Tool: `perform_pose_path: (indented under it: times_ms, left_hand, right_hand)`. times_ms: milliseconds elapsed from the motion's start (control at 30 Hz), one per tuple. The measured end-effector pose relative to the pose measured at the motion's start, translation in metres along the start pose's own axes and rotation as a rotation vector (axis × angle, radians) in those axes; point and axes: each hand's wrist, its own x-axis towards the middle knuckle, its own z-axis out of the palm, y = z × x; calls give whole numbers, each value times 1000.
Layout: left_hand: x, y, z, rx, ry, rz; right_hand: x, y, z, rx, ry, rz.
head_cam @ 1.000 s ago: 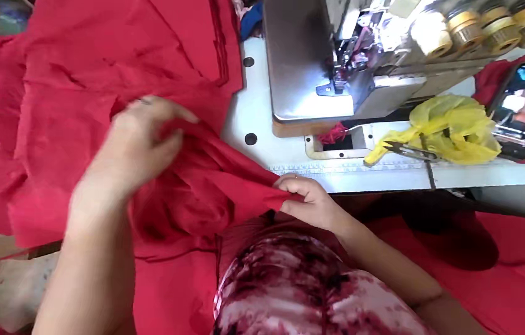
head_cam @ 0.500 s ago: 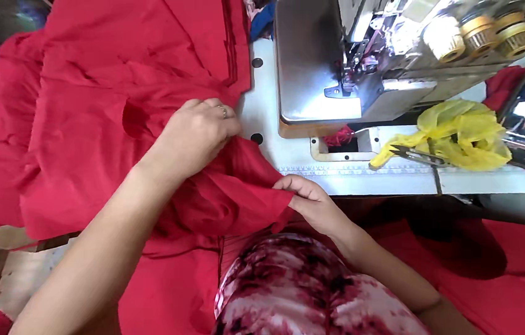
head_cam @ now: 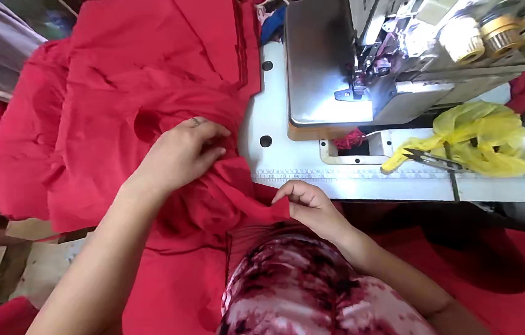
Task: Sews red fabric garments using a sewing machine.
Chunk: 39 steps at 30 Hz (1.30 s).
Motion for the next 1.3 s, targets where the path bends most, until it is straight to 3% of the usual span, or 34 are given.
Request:
perform_pose_path:
  times_ms: [100,200,300,533,700,800,933,1067,1200,1300]
  left_hand:
    - [10,-3,11,85,-63,134]
    - [17,10,9,92,-248,22]
    - [21,15,7,131,-321,5]
    - [38,26,-3,-116,-200,139]
    - [55,51,-22,-181,-40,-56]
    - [58,68,-21,-342,54,-140]
    - [46,70,0,-604,42,1]
    - [20,91,8,-693,-40,-45]
    - [9,94,23,-589,-1,-45]
    - [10,112,11,-465,14,-159]
  right_hand:
    - [-3,4,1,-19,-1,-22]
    - [-4,6,2,-23,-2,-26]
    - [-2,4,4,-39,-2,-18]
    - [1,4,4,-123,50,-64]
    - [6,-6,8,-273,187,-102]
    - [12,-24,14,-367,193,-277]
    - [24,-42,6,-503,186,-502]
    - [33,-40,-9,-561,307,-368]
    - [32,-21,-10,-443,225,-261]
    - [29,-19,-6,-316,187,-217]
